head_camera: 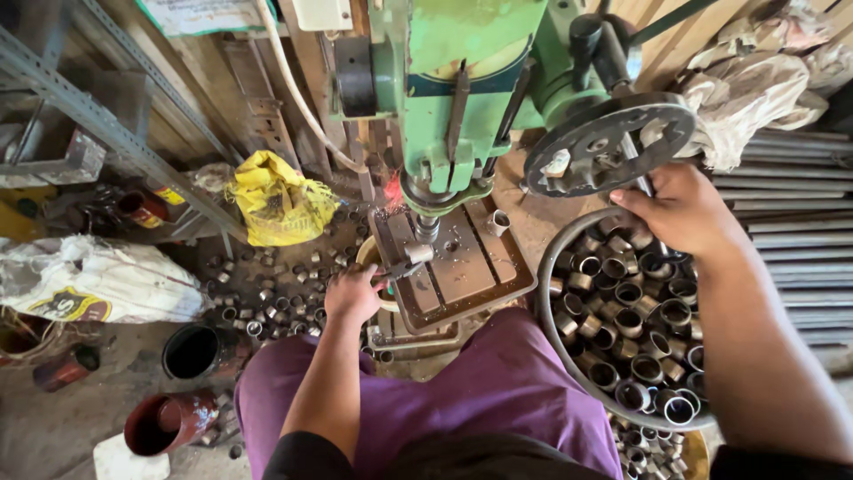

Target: The person operates a drill press to machine small cylindrical metal parts. They pick up a part from a large bowl, place it under the drill bit, lower the drill using a handwheel, and then remove the finished part to place it in a separate container.

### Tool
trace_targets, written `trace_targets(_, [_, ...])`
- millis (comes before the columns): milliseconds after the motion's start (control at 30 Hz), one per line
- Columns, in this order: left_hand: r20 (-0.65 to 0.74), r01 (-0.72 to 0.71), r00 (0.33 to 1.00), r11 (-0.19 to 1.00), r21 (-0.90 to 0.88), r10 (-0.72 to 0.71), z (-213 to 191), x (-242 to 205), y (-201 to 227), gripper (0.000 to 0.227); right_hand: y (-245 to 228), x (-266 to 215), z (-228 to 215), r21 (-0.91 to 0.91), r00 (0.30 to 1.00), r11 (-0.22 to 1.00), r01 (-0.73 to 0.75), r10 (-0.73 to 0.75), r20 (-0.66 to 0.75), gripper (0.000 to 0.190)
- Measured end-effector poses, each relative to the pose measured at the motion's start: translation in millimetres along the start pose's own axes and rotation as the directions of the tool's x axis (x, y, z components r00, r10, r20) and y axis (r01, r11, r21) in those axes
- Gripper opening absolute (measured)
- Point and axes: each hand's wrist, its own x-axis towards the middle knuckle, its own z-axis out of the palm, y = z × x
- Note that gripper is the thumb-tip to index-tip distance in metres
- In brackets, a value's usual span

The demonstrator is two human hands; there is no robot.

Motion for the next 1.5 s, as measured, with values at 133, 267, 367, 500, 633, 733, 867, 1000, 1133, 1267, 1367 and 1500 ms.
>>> trace_targets(133, [0.021, 0.011, 1.000, 1.000, 0.016, -0.012, -2.3, -0.2, 4.0, 0.037, 30.7, 11.9, 10.8, 0.363, 0.987, 0.918, 0.156, -0.159, -0.021, 0.008])
trace_targets(267, [0.040, -0.012, 0.999, 0.999, 0.033, 0.011, -7.6, -2.2, 5.9, 0.033, 45.2, 16.4, 17.9, 0.420, 0.984, 0.890, 0.177, -0.170, -0.052, 0.006])
trace_targets(367, [0.031, -0.020, 0.999, 1.000, 0.016, 0.020, -10.8, -3.5, 7.5, 0.030, 51.0, 20.4, 24.2, 0.415, 0.983, 0.891, 0.184, -0.165, -0.083, 0.004])
trace_targets(500, [0.016, -0.008, 1.000, 1.000, 0.002, 0.008, -16.0, -5.0, 8.3, 0.028, 73.8, 30.1, 37.4, 0.478, 0.967, 0.841, 0.254, -0.221, -0.124, 0.005])
trace_targets(633, [0.086, 0.018, 0.996, 1.000, 0.026, -0.020, -15.5, -5.0, 12.1, 0.026, 106.7, 61.0, 81.5, 0.196, 0.912, 0.917, 0.347, -0.282, -0.298, 0.012])
trace_targets(733, [0.041, 0.009, 0.999, 1.000, -0.001, -0.009, -9.5, -11.7, 13.7, 0.026, 109.2, 55.5, 84.2, -0.016, 0.965, 0.996, 0.089, -0.090, -0.247, 0.021])
trace_targets(867, [0.007, -0.001, 1.000, 1.000, -0.003, 0.001, -6.8, -8.9, 11.4, 0.025, 68.6, -3.5, 31.6, -0.175, 0.870, 0.955, 0.240, -0.292, -0.397, 0.039])
trace_targets(1000, [0.046, 0.027, 0.998, 0.994, 0.103, -0.032, -3.6, -9.1, 14.4, 0.029, 29.7, -68.2, -13.2, 0.220, 0.771, 0.866, 0.449, -0.251, -0.585, 0.062])
trace_targets(1133, [0.198, 0.114, 0.971, 0.987, 0.115, -0.135, -7.6, -5.2, 12.5, 0.032, 15.4, -81.9, -22.7, -0.082, 0.656, 0.837, 0.540, -0.480, -0.583, 0.096])
trace_targets(1267, [0.079, 0.079, 0.993, 0.985, 0.154, -0.092, -1.9, -5.8, 9.8, 0.030, 19.8, -85.3, -14.2, -0.172, 0.650, 0.808, 0.563, -0.562, -0.511, 0.106])
trace_targets(1367, [0.005, 0.054, 0.998, 0.985, 0.161, -0.056, -1.4, -9.3, 10.5, 0.030, 34.4, -92.8, 0.4, 0.096, 0.649, 0.740, 0.665, -0.510, -0.565, 0.105])
trace_targets(1500, [0.243, 0.147, 0.954, 0.980, 0.133, -0.176, -6.0, -9.7, 6.7, 0.029, 86.5, -98.0, 31.9, 0.310, 0.654, 0.713, 0.629, -0.270, -0.706, 0.081])
